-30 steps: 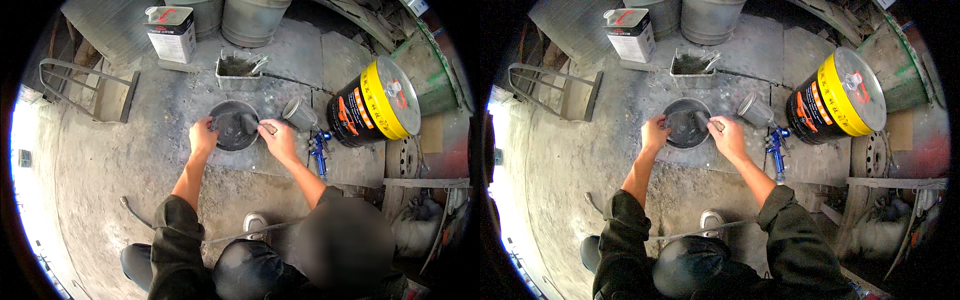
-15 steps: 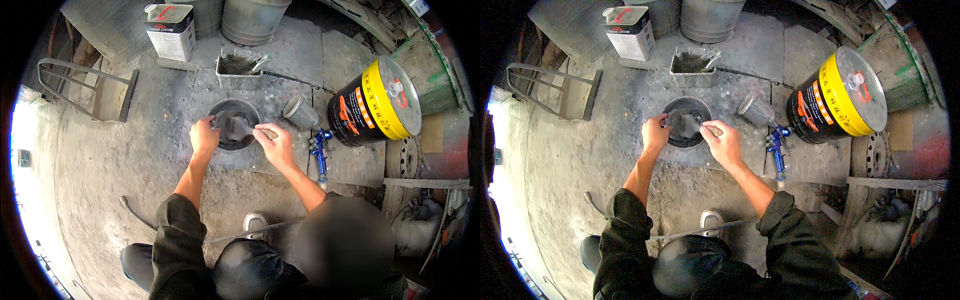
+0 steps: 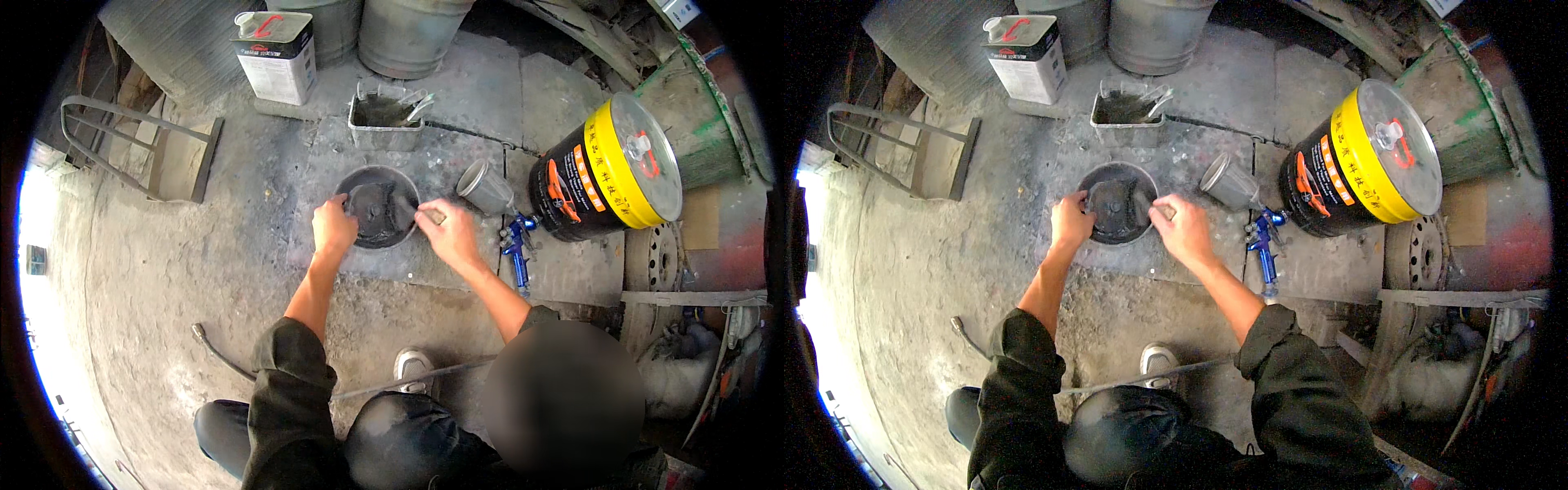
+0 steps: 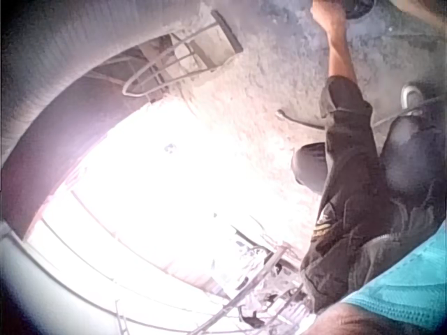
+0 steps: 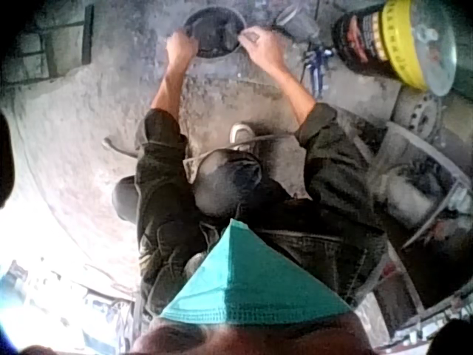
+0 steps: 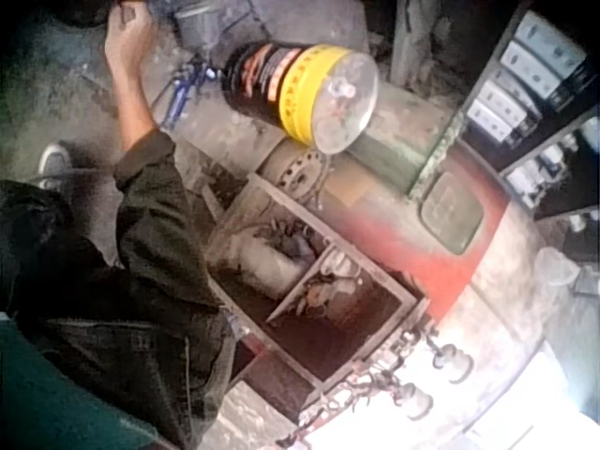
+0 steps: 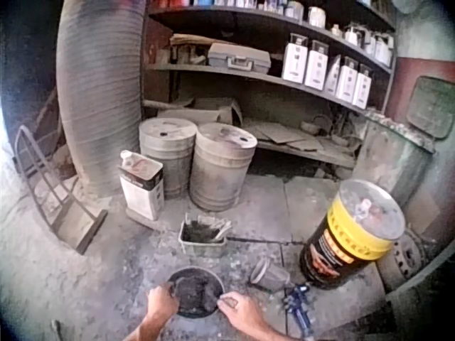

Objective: The person uses a spray gun to apply paint to a car's hood, then walks to a workbench to clean the spray gun with solvent and refill it with paint from a can.

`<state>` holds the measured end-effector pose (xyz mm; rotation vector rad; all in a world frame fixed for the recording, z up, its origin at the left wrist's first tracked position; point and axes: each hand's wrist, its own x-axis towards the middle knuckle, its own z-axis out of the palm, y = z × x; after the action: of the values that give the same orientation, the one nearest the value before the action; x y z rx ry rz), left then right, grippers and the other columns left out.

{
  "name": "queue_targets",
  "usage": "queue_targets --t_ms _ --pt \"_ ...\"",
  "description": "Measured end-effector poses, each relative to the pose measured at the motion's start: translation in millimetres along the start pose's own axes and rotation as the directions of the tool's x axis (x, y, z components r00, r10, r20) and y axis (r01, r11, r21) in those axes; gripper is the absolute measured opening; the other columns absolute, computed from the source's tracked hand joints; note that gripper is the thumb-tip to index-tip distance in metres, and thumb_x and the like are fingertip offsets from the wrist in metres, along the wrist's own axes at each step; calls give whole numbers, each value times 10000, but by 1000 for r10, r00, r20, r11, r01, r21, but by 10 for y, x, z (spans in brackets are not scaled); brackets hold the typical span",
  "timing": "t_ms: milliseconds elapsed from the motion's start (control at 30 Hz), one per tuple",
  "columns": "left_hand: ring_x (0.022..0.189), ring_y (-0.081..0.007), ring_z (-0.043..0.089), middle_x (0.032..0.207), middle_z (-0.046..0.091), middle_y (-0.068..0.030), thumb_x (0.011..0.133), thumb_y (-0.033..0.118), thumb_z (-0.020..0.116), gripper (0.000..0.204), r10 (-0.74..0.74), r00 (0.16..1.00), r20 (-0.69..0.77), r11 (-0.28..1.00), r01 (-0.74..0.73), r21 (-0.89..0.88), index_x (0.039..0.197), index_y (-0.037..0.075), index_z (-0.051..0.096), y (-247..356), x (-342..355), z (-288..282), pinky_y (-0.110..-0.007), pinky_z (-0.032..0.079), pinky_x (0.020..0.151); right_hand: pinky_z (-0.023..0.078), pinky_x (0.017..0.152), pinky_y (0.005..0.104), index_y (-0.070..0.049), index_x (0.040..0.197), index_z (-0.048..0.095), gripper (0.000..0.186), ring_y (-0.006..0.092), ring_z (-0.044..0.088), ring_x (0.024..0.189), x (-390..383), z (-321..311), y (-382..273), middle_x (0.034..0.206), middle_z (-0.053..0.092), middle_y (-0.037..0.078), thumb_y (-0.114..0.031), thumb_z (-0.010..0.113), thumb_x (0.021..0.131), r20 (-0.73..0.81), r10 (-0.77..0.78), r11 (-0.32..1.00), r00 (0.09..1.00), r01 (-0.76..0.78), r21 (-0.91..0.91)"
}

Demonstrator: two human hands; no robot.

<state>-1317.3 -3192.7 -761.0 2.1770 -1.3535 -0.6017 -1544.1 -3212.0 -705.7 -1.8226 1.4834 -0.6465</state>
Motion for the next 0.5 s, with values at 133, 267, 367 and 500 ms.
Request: queue_targets --t_ms 133,267,367,500 --pt "960 -372 668 981 691 -231 760 142 684 384 -59 997 48 994 63 -94 1133 49 689 -142 74 40 -414 532 850 498 682 271 -11 978 704 213 115 656 753 -59 27 -38 826 723 88 -176 722 844 48 -28 966 998 14 259" --pt "964 -370 667 983 692 -225 816 203 645 345 -122 992 28 981 125 -151 1110 29 692 -169 147 102 -418 526 856 499 707 260 -6 981 704 200 96 646 795 -208 62 -163 877 726 68 -158 723 853 49 -70 899 996 42 436" --pt "947 -374 669 967 696 -217 825 201 637 347 -123 992 18 969 124 -215 1120 23 684 -222 160 104 -422 525 842 506 723 258 -10 994 700 209 103 657 826 -186 115 -1 904 727 86 -161 725 852 61 -125 900 990 88 427" --pt "904 -386 668 922 694 -216 801 147 650 388 -42 998 45 984 49 -170 1171 31 658 5 61 -17 -428 523 820 514 675 285 -24 978 699 200 136 678 753 -63 -16 53 843 726 107 -172 722 845 64 -112 962 992 92 258"
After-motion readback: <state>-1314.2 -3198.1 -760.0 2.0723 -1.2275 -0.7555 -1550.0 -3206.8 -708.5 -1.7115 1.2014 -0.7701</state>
